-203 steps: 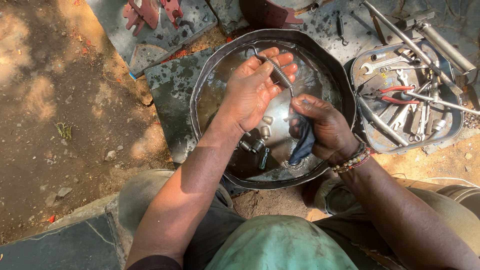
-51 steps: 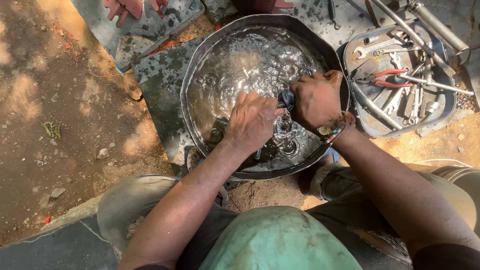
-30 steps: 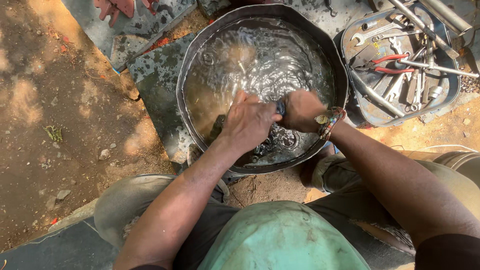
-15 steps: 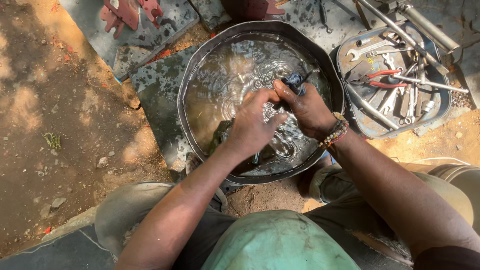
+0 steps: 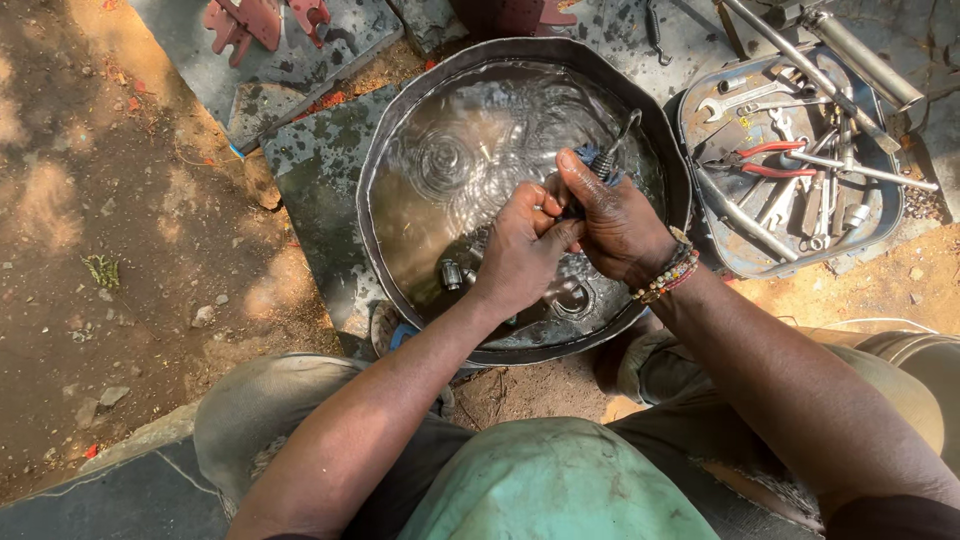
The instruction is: The person scrubs small metal springs and cylindrical components in a basin of water using a blue cloth. They repeatedly dip the parts into the water, wipe them with the cloth, and place them on the ground beside the basin.
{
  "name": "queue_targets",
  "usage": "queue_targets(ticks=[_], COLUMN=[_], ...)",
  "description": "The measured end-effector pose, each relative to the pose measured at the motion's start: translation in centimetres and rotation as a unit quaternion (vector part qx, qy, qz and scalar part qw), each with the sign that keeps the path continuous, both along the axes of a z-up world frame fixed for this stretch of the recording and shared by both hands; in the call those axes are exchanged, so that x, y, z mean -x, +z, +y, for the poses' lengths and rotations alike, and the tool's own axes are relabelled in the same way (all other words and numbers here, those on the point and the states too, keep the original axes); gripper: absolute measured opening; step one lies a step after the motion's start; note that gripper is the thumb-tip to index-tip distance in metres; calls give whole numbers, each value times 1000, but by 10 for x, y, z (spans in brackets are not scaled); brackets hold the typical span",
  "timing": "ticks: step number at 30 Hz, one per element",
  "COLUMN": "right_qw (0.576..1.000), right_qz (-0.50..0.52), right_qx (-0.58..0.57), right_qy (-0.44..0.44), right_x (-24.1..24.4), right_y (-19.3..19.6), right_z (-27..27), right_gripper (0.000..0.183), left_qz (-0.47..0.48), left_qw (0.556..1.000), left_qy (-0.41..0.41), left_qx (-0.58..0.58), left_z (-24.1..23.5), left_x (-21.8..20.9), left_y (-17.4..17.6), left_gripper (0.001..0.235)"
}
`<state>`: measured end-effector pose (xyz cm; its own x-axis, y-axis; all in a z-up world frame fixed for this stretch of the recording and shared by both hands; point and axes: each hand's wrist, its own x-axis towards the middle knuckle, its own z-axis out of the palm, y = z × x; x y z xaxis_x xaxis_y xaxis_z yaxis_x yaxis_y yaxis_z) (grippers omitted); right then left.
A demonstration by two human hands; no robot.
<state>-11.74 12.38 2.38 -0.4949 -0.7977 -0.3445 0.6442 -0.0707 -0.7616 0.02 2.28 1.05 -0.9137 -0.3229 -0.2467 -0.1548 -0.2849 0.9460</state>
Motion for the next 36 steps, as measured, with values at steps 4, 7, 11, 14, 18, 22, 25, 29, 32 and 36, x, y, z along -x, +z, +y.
queue_targets(ticks=[4, 7, 11, 14, 18, 22, 25, 29, 32, 36], right_qw=[998, 918, 771, 776, 761, 957, 979, 949, 722, 663], right_qz=[47, 376, 588, 596, 598, 218, 111, 171, 488, 692], right_qx=[-7, -122, -241, -203, -247, -187, -130, -223, -471, -283], right_qy=[37, 37, 38, 18, 38, 37, 113, 141, 140, -42], right_x=[10, 22, 33, 37, 42, 40, 43, 50, 54, 41], right_y=[8, 15, 12, 0, -11, 3, 26, 49, 61, 81], right_z=[6, 10, 16, 22, 27, 30, 31, 33, 27, 26], right_gripper=[33, 42, 51, 53, 56, 55, 48, 40, 33, 46], left_qz=[31, 19, -48, -17, -36, -20, -87, -1, 2, 38], left_qw=[943, 958, 981, 936, 969, 986, 991, 982, 977, 999], left_qy=[-24, -35, -114, -104, -117, -100, -79, 15, 35, -5], left_qx=[-330, -283, 149, 336, 213, 133, 58, -189, -212, -28], left_z=[-2, -8, -25, -39, -47, -47, -50, -63, -75, -70], left_x=[-3, -3, 1, 3, 3, 7, 7, 3, -1, 2], left_y=[2, 8, 19, 29, 42, 48, 44, 31, 26, 31], left_gripper=[39, 38, 37, 32, 28, 28, 30, 33, 37, 30])
